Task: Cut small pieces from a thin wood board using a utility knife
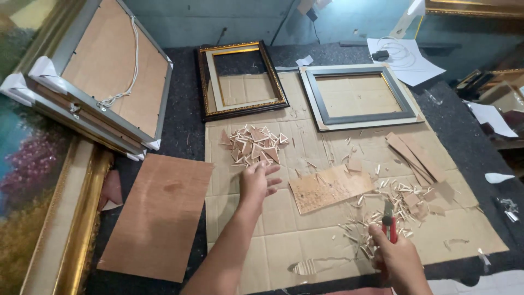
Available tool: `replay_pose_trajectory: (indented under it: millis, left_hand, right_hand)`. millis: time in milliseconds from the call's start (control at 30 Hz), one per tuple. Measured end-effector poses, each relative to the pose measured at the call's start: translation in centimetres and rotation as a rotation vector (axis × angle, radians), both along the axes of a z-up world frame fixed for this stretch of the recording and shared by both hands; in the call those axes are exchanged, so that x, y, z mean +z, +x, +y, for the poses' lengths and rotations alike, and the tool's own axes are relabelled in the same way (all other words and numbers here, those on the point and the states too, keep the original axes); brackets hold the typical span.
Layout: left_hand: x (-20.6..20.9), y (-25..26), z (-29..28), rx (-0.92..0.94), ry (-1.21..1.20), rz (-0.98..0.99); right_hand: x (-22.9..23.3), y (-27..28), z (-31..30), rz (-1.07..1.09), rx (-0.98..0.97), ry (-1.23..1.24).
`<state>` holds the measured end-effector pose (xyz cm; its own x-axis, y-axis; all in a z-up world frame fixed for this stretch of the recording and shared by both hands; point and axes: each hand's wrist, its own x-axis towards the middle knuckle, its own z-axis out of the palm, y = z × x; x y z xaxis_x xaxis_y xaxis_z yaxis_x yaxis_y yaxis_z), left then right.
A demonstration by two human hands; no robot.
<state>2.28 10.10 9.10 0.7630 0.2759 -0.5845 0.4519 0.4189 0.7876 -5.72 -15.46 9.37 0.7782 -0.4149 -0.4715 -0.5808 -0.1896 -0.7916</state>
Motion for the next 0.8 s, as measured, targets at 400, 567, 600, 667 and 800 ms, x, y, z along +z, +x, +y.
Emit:
replay_pose_trajectory:
  millis: [400,567,600,667,800]
  left_hand:
    - [-1.3,-4.0,-6.8,-0.07,0.046,0.096]
    - [-1.2,-3.6,-9.5,-0.1,0.15,0.063]
    - [-0.9,-3.5,-10.0,-0.109,0.189,0.063]
    - [-1.8,-3.3,-10.8,-0.119,0.26,0.06]
    - [-0.6,-3.6,-11.8,-0.176,0.617,-0.014]
  right_hand:
    - [-0.7,4.4,-2.7,-0.031,0.22,-0.101]
    - [0.1,7.8,-3.6,0.044,0.481,-0.358]
    - [-0.1,8.6,-3.8,0.06,0.576,-0.435]
    - [-0.4,10.7,-4.2,0.02,0.65,-0.504]
    - [2.3,13.6,-3.0,0.036,0.738,-0.501]
